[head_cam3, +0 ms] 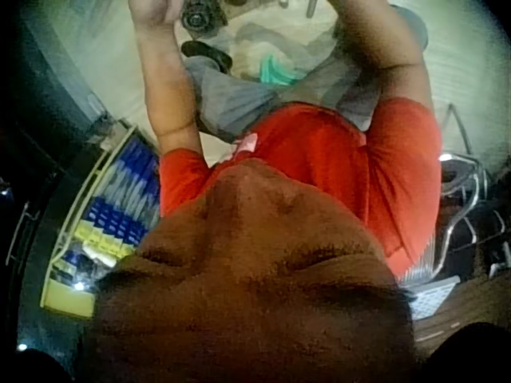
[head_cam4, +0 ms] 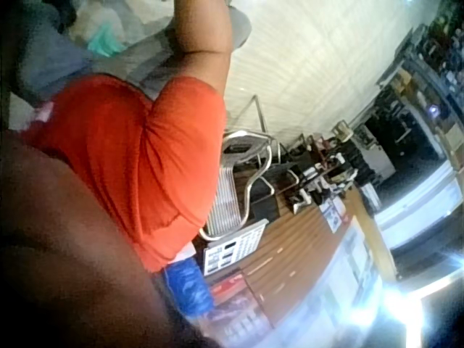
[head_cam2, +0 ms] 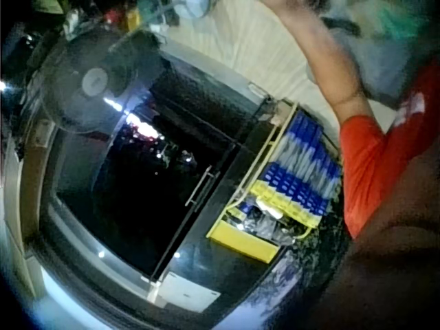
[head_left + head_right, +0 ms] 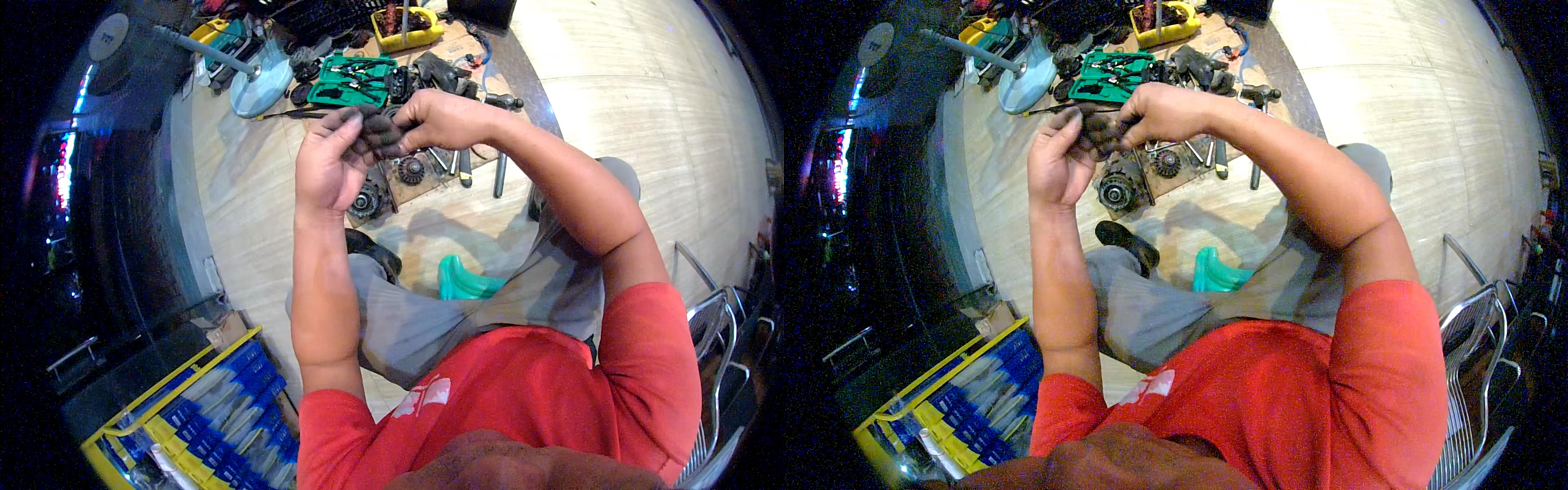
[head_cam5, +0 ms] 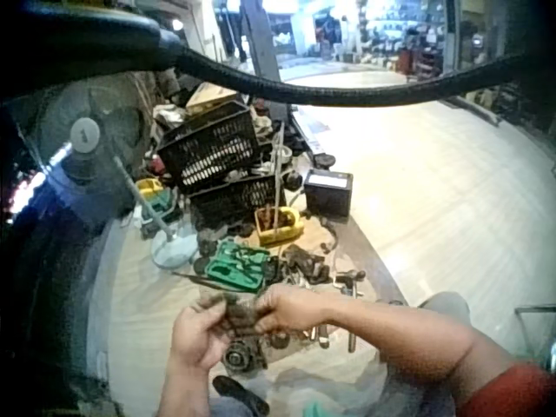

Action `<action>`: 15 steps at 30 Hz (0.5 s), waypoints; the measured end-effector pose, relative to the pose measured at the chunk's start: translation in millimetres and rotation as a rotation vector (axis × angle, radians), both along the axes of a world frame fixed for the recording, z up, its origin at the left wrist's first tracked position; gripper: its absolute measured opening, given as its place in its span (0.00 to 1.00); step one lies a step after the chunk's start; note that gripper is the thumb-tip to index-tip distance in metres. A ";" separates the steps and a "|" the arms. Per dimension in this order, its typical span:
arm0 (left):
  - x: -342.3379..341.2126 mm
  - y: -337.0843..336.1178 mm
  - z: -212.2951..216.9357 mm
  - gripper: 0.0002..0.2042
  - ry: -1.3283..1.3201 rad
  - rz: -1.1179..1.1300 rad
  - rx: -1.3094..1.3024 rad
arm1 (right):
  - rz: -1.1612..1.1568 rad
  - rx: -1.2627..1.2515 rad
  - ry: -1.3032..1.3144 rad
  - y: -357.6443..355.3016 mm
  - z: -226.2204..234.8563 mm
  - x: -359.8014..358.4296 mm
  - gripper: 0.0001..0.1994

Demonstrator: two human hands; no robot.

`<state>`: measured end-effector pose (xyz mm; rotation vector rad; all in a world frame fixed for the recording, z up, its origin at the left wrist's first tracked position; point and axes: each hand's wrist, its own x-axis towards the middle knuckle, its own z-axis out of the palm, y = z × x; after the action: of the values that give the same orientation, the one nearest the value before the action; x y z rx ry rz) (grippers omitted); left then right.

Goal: The person fits together metal gears and small mechanical components by hand while sitting.

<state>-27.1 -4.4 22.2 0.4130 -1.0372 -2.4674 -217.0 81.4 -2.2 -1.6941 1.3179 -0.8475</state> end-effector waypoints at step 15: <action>-17.2 27.9 -15.2 0.12 -0.822 0.019 -0.830 | -0.224 -0.220 0.522 9.7 19.9 -10.4 0.09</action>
<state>-44.3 23.5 7.0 1.1481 -2.1956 -1.5837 -227.4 91.1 17.7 -2.0570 1.8456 -0.7191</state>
